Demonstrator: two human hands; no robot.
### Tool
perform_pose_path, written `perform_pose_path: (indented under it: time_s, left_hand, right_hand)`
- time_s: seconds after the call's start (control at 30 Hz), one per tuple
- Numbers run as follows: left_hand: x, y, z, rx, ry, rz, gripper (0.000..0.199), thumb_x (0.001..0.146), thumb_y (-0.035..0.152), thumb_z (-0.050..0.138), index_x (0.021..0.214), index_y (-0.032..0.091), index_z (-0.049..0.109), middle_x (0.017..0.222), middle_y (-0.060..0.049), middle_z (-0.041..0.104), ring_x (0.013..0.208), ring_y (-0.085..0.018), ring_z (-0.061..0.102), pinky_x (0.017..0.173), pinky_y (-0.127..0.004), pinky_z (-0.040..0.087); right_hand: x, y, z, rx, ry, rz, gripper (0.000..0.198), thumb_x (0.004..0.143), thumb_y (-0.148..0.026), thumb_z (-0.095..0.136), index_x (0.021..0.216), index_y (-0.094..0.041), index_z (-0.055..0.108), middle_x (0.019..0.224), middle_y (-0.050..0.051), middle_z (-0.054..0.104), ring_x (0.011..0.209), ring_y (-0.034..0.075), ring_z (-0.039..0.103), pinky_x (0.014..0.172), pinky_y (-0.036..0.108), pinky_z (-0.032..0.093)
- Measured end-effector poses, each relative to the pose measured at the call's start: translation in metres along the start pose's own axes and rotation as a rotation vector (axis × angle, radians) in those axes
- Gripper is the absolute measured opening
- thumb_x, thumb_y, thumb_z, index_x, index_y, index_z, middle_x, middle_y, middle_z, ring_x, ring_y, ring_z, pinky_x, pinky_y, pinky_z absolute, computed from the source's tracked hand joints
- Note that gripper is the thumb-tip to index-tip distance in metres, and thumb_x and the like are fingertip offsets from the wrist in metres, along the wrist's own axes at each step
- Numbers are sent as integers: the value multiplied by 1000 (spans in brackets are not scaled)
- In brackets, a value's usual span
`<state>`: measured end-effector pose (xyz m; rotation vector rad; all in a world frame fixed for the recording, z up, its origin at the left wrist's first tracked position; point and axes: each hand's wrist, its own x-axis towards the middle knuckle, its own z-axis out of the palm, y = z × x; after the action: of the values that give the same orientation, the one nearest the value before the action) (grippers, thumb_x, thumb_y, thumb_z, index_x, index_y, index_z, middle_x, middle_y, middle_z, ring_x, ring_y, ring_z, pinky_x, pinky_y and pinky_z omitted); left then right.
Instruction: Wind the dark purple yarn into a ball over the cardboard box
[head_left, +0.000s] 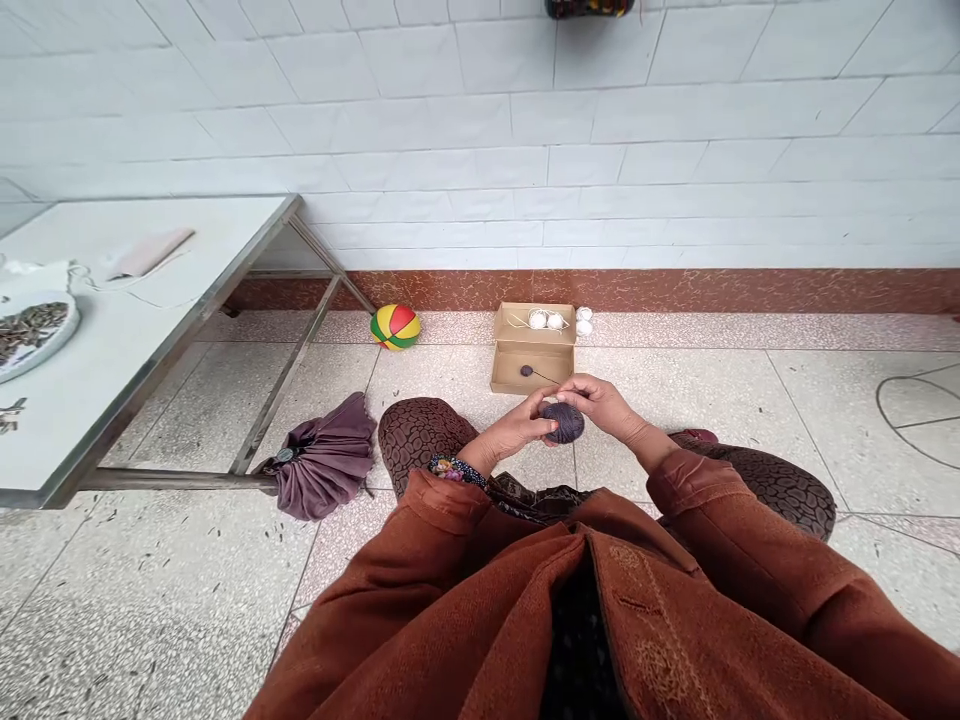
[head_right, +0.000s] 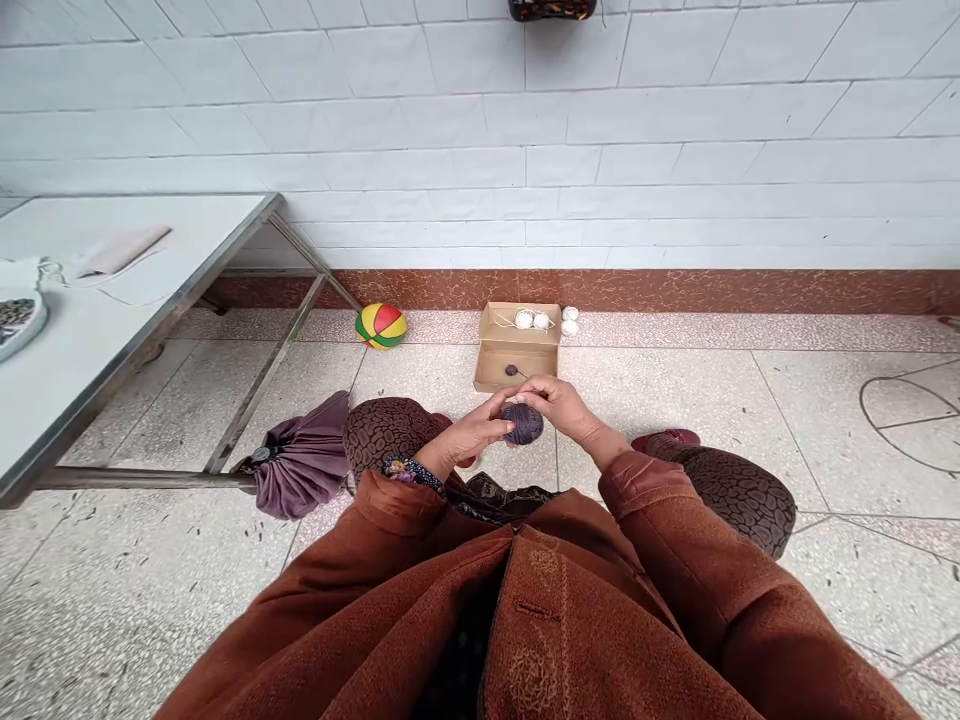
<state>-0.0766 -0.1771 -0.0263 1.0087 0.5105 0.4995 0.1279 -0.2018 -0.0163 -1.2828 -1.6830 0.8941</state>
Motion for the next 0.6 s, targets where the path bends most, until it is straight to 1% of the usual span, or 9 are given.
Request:
perform_pose_path:
  time_s: [0.03, 0.1, 0.17, 0.2, 0.27, 0.33, 0.4, 0.5, 0.6]
  left_hand:
    - [2, 11, 1, -31, -51, -11, 74, 73, 33, 81, 140, 26, 53, 121, -10, 60, 96, -20, 61, 69, -26, 50]
    - [7, 30, 6, -79, -86, 4, 69, 75, 33, 80, 139, 27, 55, 127, -11, 60, 96, -20, 63, 71, -27, 51]
    - [13, 41, 13, -115, -32, 51, 65, 77, 35, 78, 137, 24, 57, 127, -12, 61, 92, -18, 64, 72, -28, 51]
    - [16, 42, 18, -132, 16, 66, 63, 77, 37, 78, 135, 23, 58, 126, -12, 62, 90, -17, 64, 71, -28, 51]
    - [19, 36, 27, -172, 132, 91, 62, 77, 39, 78, 132, 20, 58, 121, -10, 63, 88, -16, 64, 69, -27, 51]
    - [20, 24, 34, -199, 245, 123, 60, 77, 41, 77, 129, 20, 57, 118, -9, 64, 84, -14, 62, 67, -26, 50]
    - [18, 15, 38, -183, 321, 133, 56, 76, 41, 78, 124, 19, 58, 116, -8, 64, 85, -14, 60, 67, -25, 50]
    - [13, 12, 39, -111, 352, 131, 52, 76, 40, 78, 120, 19, 59, 118, -8, 63, 92, -16, 60, 69, -25, 50]
    - [9, 17, 40, -6, 360, 123, 55, 76, 38, 78, 124, 22, 59, 120, -8, 62, 96, -18, 59, 73, -26, 49]
  right_hand:
    - [-4, 1, 3, 75, 57, 51, 30, 94, -48, 61, 83, -21, 67, 76, 0, 63, 71, 16, 57, 69, 28, 47]
    - [-15, 2, 11, 180, 169, 148, 34, 96, -51, 55, 83, -21, 61, 69, -3, 56, 62, 14, 50, 60, 26, 43]
    - [-29, 3, 18, 187, 231, 198, 36, 97, -54, 51, 82, -22, 57, 62, -5, 48, 56, 13, 44, 54, 25, 40]
    - [-35, 3, 19, 149, 248, 190, 37, 97, -55, 51, 82, -22, 58, 62, -4, 48, 57, 14, 44, 55, 25, 41]
    - [-44, 0, 19, 56, 227, 131, 37, 97, -54, 53, 81, -22, 60, 66, -2, 55, 61, 15, 50, 60, 27, 45]
    - [-50, -6, 14, -22, 161, 39, 34, 97, -52, 55, 82, -22, 64, 74, 2, 63, 69, 17, 58, 68, 30, 50]
    - [-52, -16, 7, -65, 94, -43, 31, 98, -48, 56, 85, -23, 68, 80, 4, 68, 75, 19, 63, 74, 32, 52]
    - [-51, -35, -3, -84, 53, -104, 26, 98, -43, 59, 88, -23, 70, 81, 5, 70, 77, 19, 65, 75, 32, 53]
    - [-45, -52, -14, -97, 45, -128, 24, 98, -41, 60, 90, -23, 73, 81, 5, 70, 75, 19, 64, 73, 32, 52]
